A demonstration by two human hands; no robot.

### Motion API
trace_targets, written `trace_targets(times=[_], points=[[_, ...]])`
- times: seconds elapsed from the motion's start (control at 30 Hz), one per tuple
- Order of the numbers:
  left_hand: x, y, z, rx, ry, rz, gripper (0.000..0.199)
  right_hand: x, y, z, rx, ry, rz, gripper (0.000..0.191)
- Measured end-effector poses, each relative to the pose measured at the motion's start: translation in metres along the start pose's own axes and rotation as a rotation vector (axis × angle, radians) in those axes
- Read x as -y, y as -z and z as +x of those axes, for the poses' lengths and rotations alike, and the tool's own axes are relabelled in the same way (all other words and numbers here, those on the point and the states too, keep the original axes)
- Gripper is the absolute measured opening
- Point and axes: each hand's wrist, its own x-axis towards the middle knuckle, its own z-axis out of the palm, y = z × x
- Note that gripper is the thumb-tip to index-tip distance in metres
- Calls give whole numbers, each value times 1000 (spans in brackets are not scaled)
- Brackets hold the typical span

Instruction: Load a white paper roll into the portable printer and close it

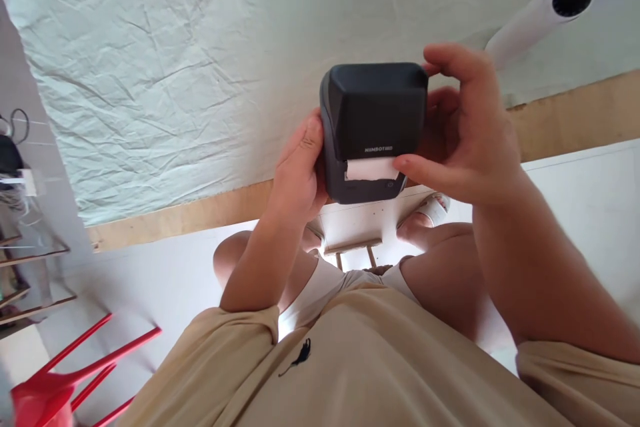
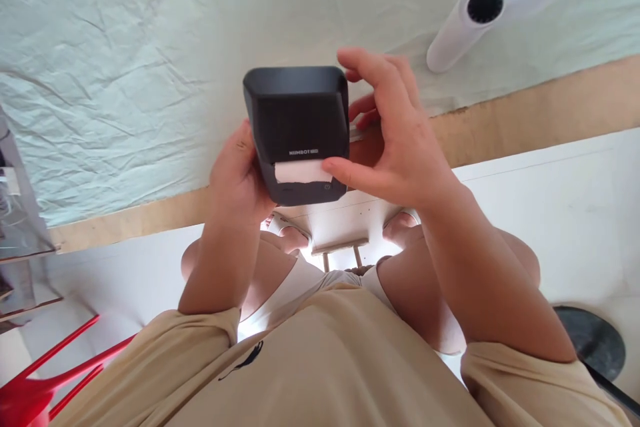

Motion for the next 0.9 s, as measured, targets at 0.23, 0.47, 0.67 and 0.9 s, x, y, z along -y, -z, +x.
trace_targets(times=[0.23, 0.47, 0.67, 0.9], points=[[-15, -6, -5, 131, 96, 68, 52, 36, -1, 27, -393, 265, 29, 40], [-20, -2, -8, 218, 136, 93, 59, 63, -1, 37, -342, 162, -132, 23], [-11, 4, -4, 271, 35, 138, 57, 64, 10, 34, 15, 172, -514, 10], [-2, 7, -6, 193, -10, 77, 61, 60, 29, 40, 183, 274, -322, 30]])
